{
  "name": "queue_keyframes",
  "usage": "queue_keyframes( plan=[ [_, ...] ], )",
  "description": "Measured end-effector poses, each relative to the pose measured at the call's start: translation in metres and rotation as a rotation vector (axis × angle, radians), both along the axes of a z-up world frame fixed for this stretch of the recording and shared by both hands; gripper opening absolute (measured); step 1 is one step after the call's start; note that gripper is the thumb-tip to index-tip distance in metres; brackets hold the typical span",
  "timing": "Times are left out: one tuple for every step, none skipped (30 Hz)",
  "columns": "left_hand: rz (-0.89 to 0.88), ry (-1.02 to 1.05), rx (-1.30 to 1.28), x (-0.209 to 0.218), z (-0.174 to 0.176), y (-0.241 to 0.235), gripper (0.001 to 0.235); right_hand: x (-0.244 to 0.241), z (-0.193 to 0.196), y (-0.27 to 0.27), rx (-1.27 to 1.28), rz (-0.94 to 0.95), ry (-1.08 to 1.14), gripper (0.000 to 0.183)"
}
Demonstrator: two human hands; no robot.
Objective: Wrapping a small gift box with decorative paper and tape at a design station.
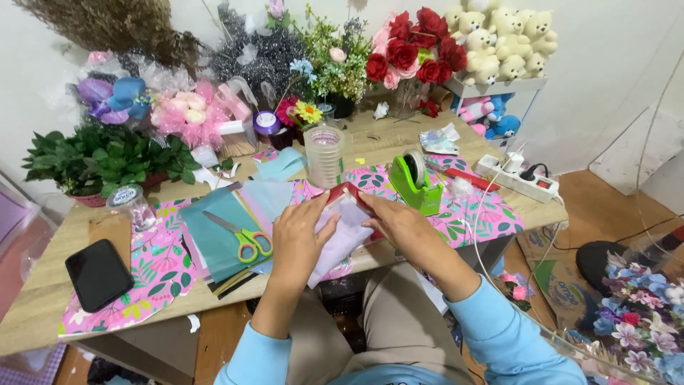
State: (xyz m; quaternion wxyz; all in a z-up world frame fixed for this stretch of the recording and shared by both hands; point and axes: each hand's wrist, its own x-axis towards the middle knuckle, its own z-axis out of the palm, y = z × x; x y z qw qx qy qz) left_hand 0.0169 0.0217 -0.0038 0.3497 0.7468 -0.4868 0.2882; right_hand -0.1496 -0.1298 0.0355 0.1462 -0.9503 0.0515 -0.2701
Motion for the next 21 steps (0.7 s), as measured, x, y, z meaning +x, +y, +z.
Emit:
queue_keyframes(
  plan=[
    [-0.003, -0.006, -0.002, 0.003, 0.001, -0.003, 0.041, 0.001, 0.0, -0.001, -0.002, -0.003, -0.006, 0.051],
    [-0.005, 0.006, 0.01, 0.004, 0.001, -0.003, 0.042, 0.0, -0.001, -0.001, -0.092, -0.031, -0.068, 0.044],
    [-0.008, 0.017, 0.023, 0.005, 0.0, -0.004, 0.042, 0.001, -0.002, -0.001, -0.182, -0.059, -0.131, 0.038],
    [-0.003, 0.022, 0.022, 0.006, -0.001, -0.004, 0.042, 0.003, -0.006, -0.004, -0.182, -0.053, -0.127, 0.038],
    [-0.026, 0.042, 0.023, 0.007, -0.003, -0.005, 0.042, 0.006, -0.01, -0.006, -0.235, -0.034, -0.194, 0.035],
    [-0.051, 0.061, 0.02, 0.008, -0.003, -0.007, 0.041, 0.009, -0.012, -0.009, -0.291, -0.016, -0.262, 0.032],
    [-0.047, 0.064, 0.016, 0.007, -0.003, -0.009, 0.041, 0.014, -0.015, -0.014, -0.294, -0.011, -0.26, 0.032],
    [-0.044, 0.059, 0.029, 0.005, -0.003, -0.011, 0.045, 0.019, -0.019, -0.019, -0.281, 0.003, -0.265, 0.033],
    [-0.042, 0.054, 0.041, 0.004, -0.003, -0.013, 0.049, 0.024, -0.023, -0.023, -0.268, 0.017, -0.271, 0.033],
    [-0.041, 0.055, 0.042, 0.004, -0.006, -0.015, 0.049, 0.025, -0.021, -0.024, -0.267, 0.017, -0.269, 0.033],
    [-0.037, 0.034, 0.037, 0.003, -0.008, -0.017, 0.05, 0.025, -0.02, -0.025, -0.186, 0.035, -0.246, 0.032],
    [-0.034, 0.01, 0.03, 0.004, -0.009, -0.02, 0.052, 0.027, -0.018, -0.026, -0.108, 0.052, -0.225, 0.032],
    [-0.034, 0.008, 0.029, 0.003, -0.006, -0.02, 0.052, 0.027, -0.018, -0.028, -0.11, 0.051, -0.227, 0.032],
    [-0.029, -0.008, 0.033, 0.0, -0.004, -0.02, 0.052, 0.027, -0.019, -0.029, -0.042, 0.079, -0.236, 0.031],
    [-0.023, -0.023, 0.038, -0.003, -0.003, -0.019, 0.051, 0.026, -0.02, -0.031, 0.026, 0.107, -0.245, 0.03],
    [-0.025, -0.023, 0.038, -0.003, -0.007, -0.022, 0.051, 0.027, -0.026, -0.034, 0.026, 0.106, -0.245, 0.03],
    [-0.01, -0.071, 0.062, -0.003, -0.011, -0.025, 0.053, 0.028, -0.033, -0.038, 0.065, 0.081, -0.242, 0.031],
    [0.005, -0.12, 0.086, -0.004, -0.015, -0.027, 0.055, 0.029, -0.039, -0.041, 0.105, 0.056, -0.239, 0.032],
    [0.005, -0.12, 0.086, -0.006, -0.017, -0.027, 0.055, 0.029, -0.044, -0.042, 0.106, 0.056, -0.239, 0.032],
    [0.004, -0.114, 0.103, -0.007, -0.019, -0.028, 0.057, 0.029, -0.048, -0.043, 0.137, 0.06, -0.23, 0.035],
    [0.004, -0.108, 0.12, -0.008, -0.02, -0.029, 0.059, 0.029, -0.052, -0.045, 0.168, 0.065, -0.22, 0.038]
  ],
)
